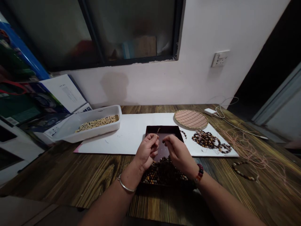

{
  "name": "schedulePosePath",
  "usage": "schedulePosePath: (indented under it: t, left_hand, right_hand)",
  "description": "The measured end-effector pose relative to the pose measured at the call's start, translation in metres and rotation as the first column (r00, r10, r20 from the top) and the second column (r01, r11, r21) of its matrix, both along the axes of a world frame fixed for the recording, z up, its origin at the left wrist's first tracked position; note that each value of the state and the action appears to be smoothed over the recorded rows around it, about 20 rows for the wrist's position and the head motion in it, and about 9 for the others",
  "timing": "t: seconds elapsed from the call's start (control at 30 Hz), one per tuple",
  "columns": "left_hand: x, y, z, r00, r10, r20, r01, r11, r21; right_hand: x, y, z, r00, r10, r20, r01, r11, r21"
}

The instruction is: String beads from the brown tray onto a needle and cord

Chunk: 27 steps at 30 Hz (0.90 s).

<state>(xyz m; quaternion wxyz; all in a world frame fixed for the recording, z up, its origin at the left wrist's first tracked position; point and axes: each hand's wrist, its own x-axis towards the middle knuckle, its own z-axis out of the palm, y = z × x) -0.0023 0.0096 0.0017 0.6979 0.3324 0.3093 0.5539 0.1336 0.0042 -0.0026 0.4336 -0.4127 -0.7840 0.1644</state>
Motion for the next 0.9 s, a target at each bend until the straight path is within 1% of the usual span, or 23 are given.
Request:
schedulePosePath:
  t: [0.2,0.43,0.57,0.67,0.77,0.83,0.9]
  left_hand:
    - [0.0003,-0.0001,-0.0013,1.000,-0.024,-0.001,0.024,1.000,-0.012]
    - [0.0014,-0.0005,-0.0032,0.998,-0.055,0.006,0.055,0.998,-0.003]
    - [0.0022,-0.0017,-0.0027,0.999,-0.041,-0.026,0.041,0.999,0.003]
    - [0.0028,-0.0022,-0.0023,0.998,-0.037,-0.047,0.037,0.999,0.008]
    - [0.0029,-0.0015,-0.0022,0.999,-0.004,-0.043,0.005,1.000,0.015]
    - [0.0027,-0.0006,-0.0022,0.999,0.028,-0.029,-0.028,1.000,0.013]
    - [0.0027,0.0000,-0.0021,0.998,0.052,-0.018,-0.052,0.999,0.009]
  right_hand:
    - [-0.0019,-0.0004,0.0001,1.000,-0.001,-0.020,0.001,1.000,-0.005]
    - [-0.0025,-0.0002,0.0002,1.000,-0.022,0.003,0.022,1.000,0.005]
    - [-0.0027,-0.0002,-0.0009,0.999,-0.039,0.037,0.038,0.999,0.027]
    - [-0.0014,0.0011,-0.0028,0.996,-0.048,0.081,0.040,0.995,0.088]
    - [0.0006,0.0024,-0.0039,0.987,-0.083,0.137,0.063,0.987,0.146]
    - [0.0014,0.0022,-0.0032,0.981,-0.099,0.166,0.075,0.986,0.146]
    - [0.0013,0.0011,-0.0015,0.981,-0.086,0.172,0.065,0.990,0.123]
